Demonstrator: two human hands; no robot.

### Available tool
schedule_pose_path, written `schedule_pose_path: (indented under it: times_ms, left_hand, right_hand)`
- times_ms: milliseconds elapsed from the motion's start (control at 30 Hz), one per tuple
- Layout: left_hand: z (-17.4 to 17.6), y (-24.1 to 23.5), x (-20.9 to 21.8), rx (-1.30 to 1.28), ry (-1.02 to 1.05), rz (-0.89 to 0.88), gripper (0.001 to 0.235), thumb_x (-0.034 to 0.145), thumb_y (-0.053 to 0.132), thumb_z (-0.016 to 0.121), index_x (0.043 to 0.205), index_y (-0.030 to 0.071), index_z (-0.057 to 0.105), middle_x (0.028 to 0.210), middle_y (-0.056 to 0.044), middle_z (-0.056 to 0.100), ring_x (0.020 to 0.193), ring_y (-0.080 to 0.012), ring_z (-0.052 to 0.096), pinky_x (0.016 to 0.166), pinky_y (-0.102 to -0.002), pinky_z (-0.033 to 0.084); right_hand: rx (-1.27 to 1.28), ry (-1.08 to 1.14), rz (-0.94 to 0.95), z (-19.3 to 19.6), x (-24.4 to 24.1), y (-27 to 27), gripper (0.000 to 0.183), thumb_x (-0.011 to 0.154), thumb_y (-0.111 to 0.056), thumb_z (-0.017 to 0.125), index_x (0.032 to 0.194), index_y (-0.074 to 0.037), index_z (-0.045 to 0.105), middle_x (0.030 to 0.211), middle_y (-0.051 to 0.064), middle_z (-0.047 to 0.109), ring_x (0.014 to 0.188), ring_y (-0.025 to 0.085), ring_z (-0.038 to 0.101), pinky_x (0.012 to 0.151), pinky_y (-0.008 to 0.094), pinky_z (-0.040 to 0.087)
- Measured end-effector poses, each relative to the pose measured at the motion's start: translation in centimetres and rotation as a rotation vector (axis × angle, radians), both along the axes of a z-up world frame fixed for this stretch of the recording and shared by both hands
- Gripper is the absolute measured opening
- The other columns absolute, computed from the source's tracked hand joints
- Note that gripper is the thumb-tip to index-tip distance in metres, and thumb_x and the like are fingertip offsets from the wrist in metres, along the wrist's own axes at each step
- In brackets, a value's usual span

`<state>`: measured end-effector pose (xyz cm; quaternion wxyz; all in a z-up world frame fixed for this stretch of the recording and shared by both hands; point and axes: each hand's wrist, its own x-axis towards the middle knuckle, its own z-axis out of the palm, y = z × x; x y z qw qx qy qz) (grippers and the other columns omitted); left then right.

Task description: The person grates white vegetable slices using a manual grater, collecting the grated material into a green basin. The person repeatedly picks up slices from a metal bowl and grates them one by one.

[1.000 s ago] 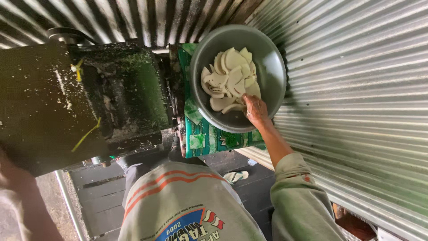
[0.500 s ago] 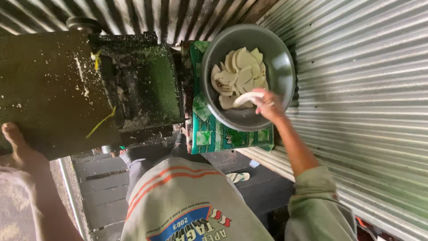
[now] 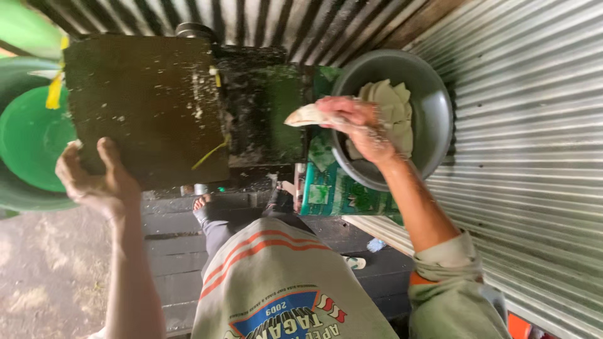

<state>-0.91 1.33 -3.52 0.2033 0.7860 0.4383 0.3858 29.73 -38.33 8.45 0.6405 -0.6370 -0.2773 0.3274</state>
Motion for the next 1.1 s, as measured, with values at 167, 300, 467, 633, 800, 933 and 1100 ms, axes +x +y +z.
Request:
schedule_pose_path:
  times_ms: [167, 300, 467, 633, 800, 933, 1100]
  left_hand:
    - [-0.1, 0.4, 0.1, -0.028, 0.041, 0.011, 0.066, 0.106, 0.068, 0.064, 0.125, 0.004, 0.065, 0.121, -0.014, 0.065, 0.110, -0.0271, 0.066, 0.092, -0.052, 0.058]
    - [0.3, 0.1, 0.2, -0.015, 0.084, 0.061, 0.064, 0.103, 0.066, 0.065, 0.125, 0.006, 0.067, 0.122, -0.014, 0.067, 0.112, -0.0289, 0.066, 0.090, -0.054, 0.055]
    - [1.8, -0.4, 0.2, -0.052, 0.071, 0.012, 0.063, 0.108, 0.063, 0.067, 0.131, 0.005, 0.065, 0.125, -0.015, 0.065, 0.118, -0.0307, 0.065, 0.097, -0.054, 0.055]
    - [3.1, -0.8, 0.3, -0.106, 0.081, -0.004, 0.060, 0.108, 0.058, 0.070, 0.129, 0.003, 0.063, 0.123, -0.017, 0.064, 0.117, -0.0324, 0.065, 0.095, -0.053, 0.052]
    - [4.0, -1.1, 0.5, -0.082, 0.091, -0.007, 0.057, 0.107, 0.052, 0.069, 0.133, 0.002, 0.062, 0.124, -0.018, 0.062, 0.117, -0.0342, 0.063, 0.095, -0.053, 0.051]
    - [4.2, -1.1, 0.6, -0.137, 0.106, 0.019, 0.058, 0.106, 0.054, 0.072, 0.130, 0.003, 0.063, 0.122, -0.017, 0.062, 0.115, -0.0330, 0.063, 0.093, -0.052, 0.050]
    - [4.3, -1.3, 0.6, -0.121, 0.081, 0.003, 0.055, 0.108, 0.050, 0.074, 0.133, 0.002, 0.062, 0.124, -0.017, 0.062, 0.118, -0.0340, 0.062, 0.096, -0.052, 0.049]
  right_hand:
    - [-0.335, -0.047, -0.032, -2.6, -2.2, 7.6, 0.040, 0.089, -0.004, 0.069, 0.128, -0.006, 0.065, 0.129, 0.013, 0.069, 0.103, 0.016, 0.074, 0.084, 0.029, 0.060]
    - [-0.550, -0.459, 0.036, -3.9, -3.2, 10.2, 0.039, 0.093, -0.004, 0.067, 0.132, -0.005, 0.067, 0.112, 0.015, 0.077, 0.067, 0.017, 0.069, 0.058, 0.027, 0.058]
    - [-0.109, -1.167, -0.057, -5.1, -3.9, 12.7, 0.026, 0.092, -0.001, 0.071, 0.118, -0.008, 0.071, 0.099, 0.017, 0.075, 0.078, 0.013, 0.072, 0.083, 0.039, 0.059]
    - [-0.671, -0.451, 0.003, -6.0, -4.3, 13.2, 0.020, 0.099, -0.004, 0.060, 0.113, -0.004, 0.076, 0.074, 0.017, 0.074, 0.057, 0.022, 0.068, 0.050, 0.037, 0.054]
    - [-0.422, -0.962, -0.041, -6.0, -5.2, 14.4, 0.015, 0.086, -0.003, 0.073, 0.099, 0.000, 0.076, 0.074, 0.023, 0.068, 0.066, 0.034, 0.067, 0.058, 0.043, 0.051]
    - [-0.460, -0.808, -0.054, -5.8, -6.3, 14.4, 0.025, 0.086, 0.000, 0.069, 0.110, 0.002, 0.075, 0.072, 0.025, 0.063, 0.058, 0.032, 0.063, 0.051, 0.043, 0.047]
    - [-0.699, -0.527, -0.052, -7.3, -6.4, 14.9, 0.012, 0.095, -0.001, 0.063, 0.085, 0.003, 0.068, 0.073, 0.025, 0.059, 0.065, 0.035, 0.061, 0.056, 0.045, 0.045]
